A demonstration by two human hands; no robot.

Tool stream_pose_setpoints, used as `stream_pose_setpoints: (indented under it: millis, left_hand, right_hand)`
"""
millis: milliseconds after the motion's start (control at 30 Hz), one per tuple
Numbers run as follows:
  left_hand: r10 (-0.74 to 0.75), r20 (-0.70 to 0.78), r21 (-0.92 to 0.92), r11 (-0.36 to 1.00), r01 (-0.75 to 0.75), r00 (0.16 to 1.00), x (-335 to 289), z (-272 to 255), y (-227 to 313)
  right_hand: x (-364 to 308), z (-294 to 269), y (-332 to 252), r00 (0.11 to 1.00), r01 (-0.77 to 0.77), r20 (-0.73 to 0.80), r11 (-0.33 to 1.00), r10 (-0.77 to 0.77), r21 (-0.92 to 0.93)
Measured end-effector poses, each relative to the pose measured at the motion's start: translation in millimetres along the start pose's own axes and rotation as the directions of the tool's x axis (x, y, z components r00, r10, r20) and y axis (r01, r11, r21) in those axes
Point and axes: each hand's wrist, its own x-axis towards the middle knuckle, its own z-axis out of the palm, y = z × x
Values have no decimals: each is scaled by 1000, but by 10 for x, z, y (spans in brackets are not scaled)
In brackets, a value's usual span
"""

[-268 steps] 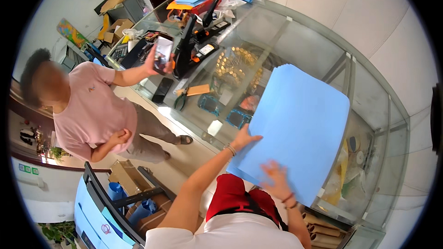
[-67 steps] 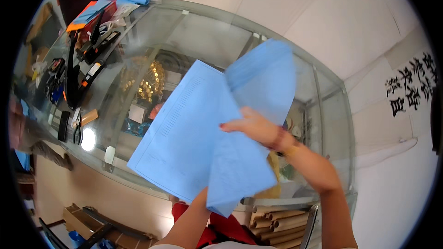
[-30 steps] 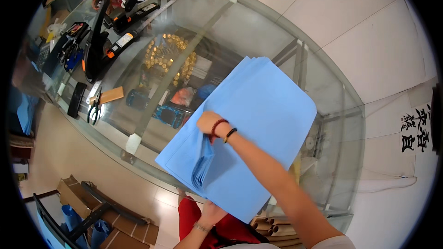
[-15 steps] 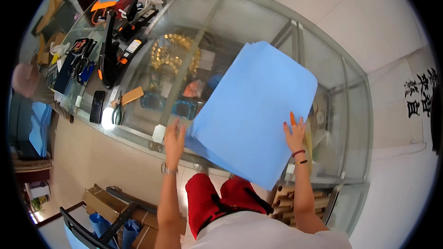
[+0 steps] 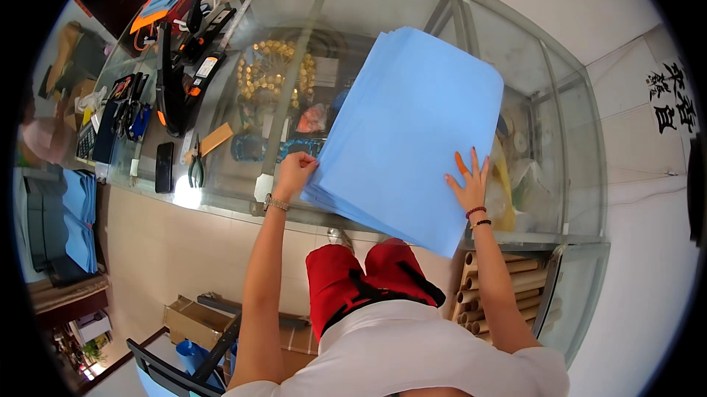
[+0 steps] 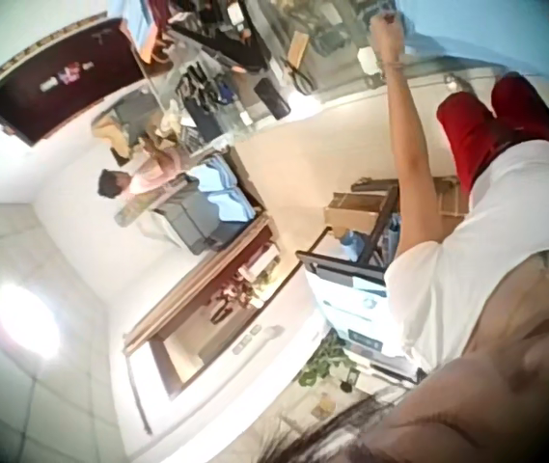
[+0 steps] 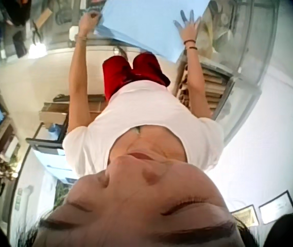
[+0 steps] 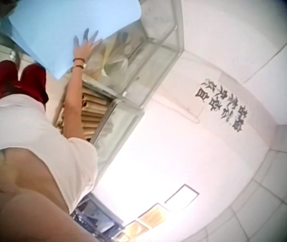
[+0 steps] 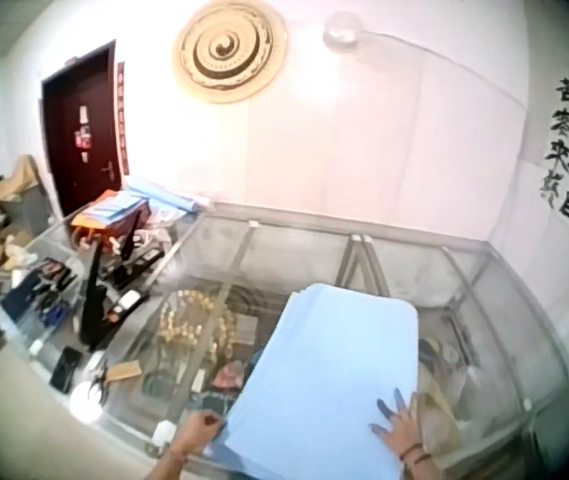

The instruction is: The person flips through and folds large sheets of blue engineering documents and blueprints on a glass-topped service counter, flattening them with their hands and grouping them into stacks.

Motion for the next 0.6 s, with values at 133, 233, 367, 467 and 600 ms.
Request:
stream_pose_setpoints:
  millis: [133,233,367,467,600]
  left_hand:
    - [-67,98,-67,995,73,993,-63,19,-174]
    - [-87,105,-114,989,99,991,-54,70,-286]
    - [-5,93,55,998,-1,996,-18,99,-375]
    - [-73,-22,111,991,75,997,13,196,-280]
    - [-108,-141,52,992,116,984,129,406,109]
  right_hand:
    - [-37,-16,-7,999,17,38,999,-16,-35]
    - [-61,-27,-54,996,-21,79,996,27,-82]
    - [-130,-1,-100,995,23,103,982,-4,-186]
    - [-157,23,-140,989,24,148,970,12,-242]
    - [-211,15,-150,984,25,178,981,10,-194]
